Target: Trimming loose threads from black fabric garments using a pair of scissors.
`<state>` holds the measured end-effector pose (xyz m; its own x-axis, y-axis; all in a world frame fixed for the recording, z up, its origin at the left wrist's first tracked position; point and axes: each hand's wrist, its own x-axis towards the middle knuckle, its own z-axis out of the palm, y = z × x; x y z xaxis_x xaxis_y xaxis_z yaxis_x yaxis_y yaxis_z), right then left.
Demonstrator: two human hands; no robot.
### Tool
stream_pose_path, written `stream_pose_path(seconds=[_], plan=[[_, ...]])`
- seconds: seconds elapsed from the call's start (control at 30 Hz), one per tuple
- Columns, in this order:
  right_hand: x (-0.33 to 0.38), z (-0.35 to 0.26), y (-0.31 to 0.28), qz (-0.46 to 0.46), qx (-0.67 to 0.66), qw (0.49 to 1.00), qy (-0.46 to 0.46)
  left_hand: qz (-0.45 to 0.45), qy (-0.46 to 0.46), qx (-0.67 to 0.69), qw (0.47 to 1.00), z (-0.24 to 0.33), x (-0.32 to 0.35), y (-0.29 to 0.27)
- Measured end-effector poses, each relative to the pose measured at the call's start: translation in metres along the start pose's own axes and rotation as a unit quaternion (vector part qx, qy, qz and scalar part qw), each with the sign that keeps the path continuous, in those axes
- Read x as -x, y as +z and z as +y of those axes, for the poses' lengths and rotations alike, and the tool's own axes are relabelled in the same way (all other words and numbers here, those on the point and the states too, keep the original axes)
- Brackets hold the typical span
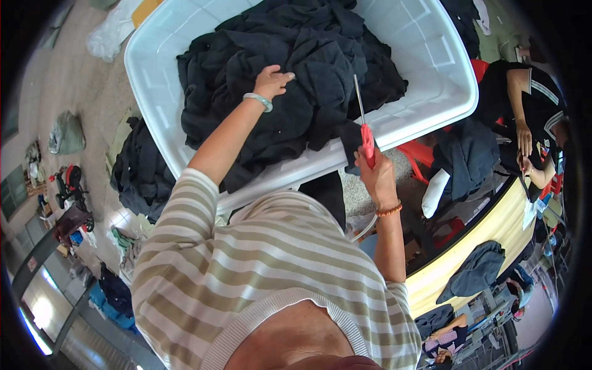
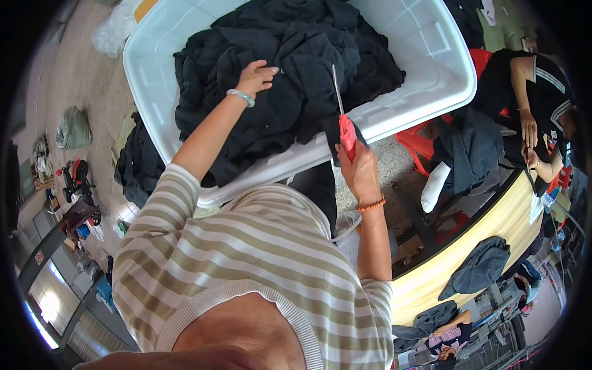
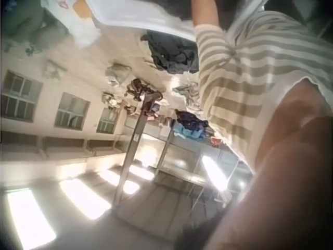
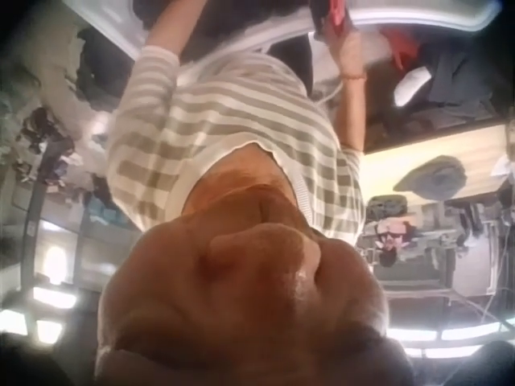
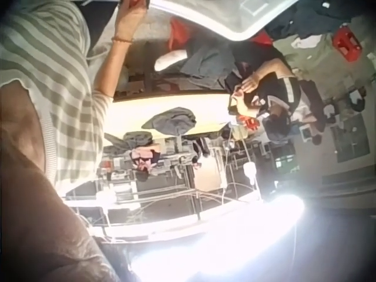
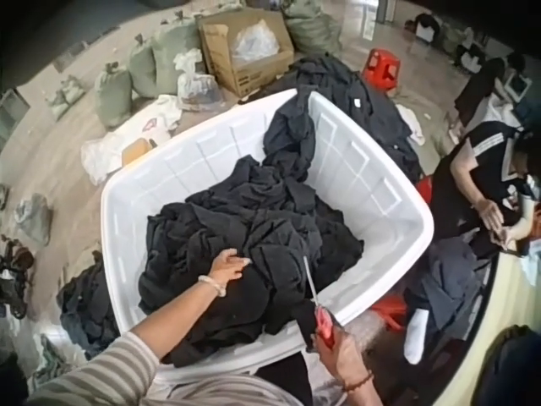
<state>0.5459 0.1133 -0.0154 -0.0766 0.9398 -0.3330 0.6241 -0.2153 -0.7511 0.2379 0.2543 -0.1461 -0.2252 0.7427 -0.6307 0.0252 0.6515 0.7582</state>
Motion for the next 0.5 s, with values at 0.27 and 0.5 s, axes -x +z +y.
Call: stream_pose_path(seconds=[0.27,0.5], plan=[[0.006,0.005,-0.019,0.0,-0.004,0.999,0.033,-0.004,-0.126,0.073,0.989,-0.003,-0.043,0.055],[-0.018,-0.006,-0.031,0.036,0.011,0.999,0.022,-0.246,0.079,0.231,0.938,0.056,0.019,0.027]])
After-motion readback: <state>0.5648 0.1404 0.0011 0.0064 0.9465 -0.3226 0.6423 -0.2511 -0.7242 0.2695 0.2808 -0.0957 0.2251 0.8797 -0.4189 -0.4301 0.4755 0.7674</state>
